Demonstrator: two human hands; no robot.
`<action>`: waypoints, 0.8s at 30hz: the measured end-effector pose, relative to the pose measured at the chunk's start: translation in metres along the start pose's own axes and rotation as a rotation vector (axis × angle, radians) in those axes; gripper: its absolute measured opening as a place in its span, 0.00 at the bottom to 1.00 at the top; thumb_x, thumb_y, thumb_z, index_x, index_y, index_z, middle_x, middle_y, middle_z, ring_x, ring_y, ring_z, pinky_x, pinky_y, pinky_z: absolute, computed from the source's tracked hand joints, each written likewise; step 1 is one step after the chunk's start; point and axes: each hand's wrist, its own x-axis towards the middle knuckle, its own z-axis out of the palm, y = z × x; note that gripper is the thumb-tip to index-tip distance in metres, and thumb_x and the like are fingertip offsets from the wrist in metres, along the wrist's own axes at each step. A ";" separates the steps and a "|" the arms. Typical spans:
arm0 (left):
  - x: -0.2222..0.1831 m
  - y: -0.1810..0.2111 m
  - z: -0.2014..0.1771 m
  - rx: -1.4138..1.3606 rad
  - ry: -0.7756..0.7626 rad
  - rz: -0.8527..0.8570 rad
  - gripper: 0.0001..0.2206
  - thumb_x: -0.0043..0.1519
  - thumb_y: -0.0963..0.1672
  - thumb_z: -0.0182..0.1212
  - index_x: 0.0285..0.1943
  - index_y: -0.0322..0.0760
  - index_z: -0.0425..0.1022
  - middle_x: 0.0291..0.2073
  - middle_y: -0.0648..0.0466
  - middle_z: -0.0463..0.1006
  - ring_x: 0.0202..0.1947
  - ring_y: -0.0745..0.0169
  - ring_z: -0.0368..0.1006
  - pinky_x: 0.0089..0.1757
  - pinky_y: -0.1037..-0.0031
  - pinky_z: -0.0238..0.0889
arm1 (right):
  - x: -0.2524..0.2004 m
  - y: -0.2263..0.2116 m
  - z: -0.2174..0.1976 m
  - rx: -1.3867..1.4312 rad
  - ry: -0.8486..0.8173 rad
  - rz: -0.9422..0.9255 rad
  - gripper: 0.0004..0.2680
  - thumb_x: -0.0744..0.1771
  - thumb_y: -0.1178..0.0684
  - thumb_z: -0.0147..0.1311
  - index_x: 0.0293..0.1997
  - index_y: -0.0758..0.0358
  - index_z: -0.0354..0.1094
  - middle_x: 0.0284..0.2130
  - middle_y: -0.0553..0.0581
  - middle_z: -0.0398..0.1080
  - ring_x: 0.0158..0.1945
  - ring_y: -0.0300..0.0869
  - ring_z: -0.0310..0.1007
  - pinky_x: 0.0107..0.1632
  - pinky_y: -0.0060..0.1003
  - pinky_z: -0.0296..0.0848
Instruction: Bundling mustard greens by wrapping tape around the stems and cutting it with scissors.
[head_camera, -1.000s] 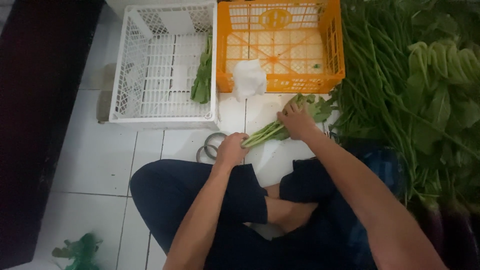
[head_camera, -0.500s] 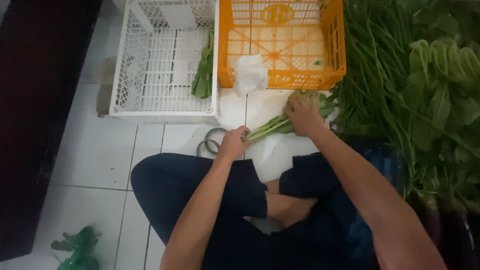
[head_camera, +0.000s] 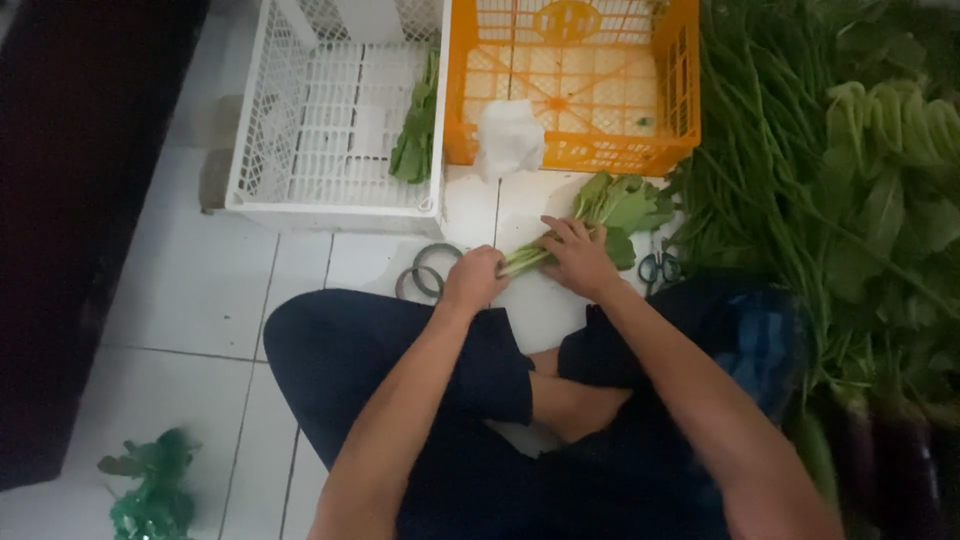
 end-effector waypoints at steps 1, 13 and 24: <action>0.000 0.000 0.000 0.000 0.005 0.004 0.13 0.59 0.42 0.67 0.51 0.33 0.80 0.47 0.41 0.80 0.52 0.39 0.77 0.50 0.52 0.73 | -0.001 0.000 0.001 -0.002 0.045 -0.007 0.16 0.66 0.43 0.62 0.58 0.49 0.67 0.72 0.46 0.49 0.72 0.48 0.50 0.67 0.71 0.53; -0.027 0.013 -0.024 -0.096 0.108 0.033 0.15 0.58 0.44 0.67 0.54 0.35 0.79 0.48 0.43 0.78 0.54 0.38 0.73 0.50 0.49 0.72 | -0.014 -0.020 -0.012 0.124 0.041 0.043 0.29 0.67 0.47 0.60 0.77 0.43 0.46 0.75 0.55 0.44 0.77 0.53 0.41 0.69 0.76 0.45; -0.013 -0.053 0.005 0.041 0.226 -0.239 0.11 0.61 0.45 0.62 0.47 0.36 0.81 0.31 0.45 0.82 0.38 0.46 0.79 0.37 0.53 0.76 | -0.019 -0.001 -0.016 0.219 0.089 0.252 0.25 0.67 0.43 0.58 0.73 0.39 0.52 0.71 0.49 0.51 0.75 0.50 0.48 0.69 0.69 0.46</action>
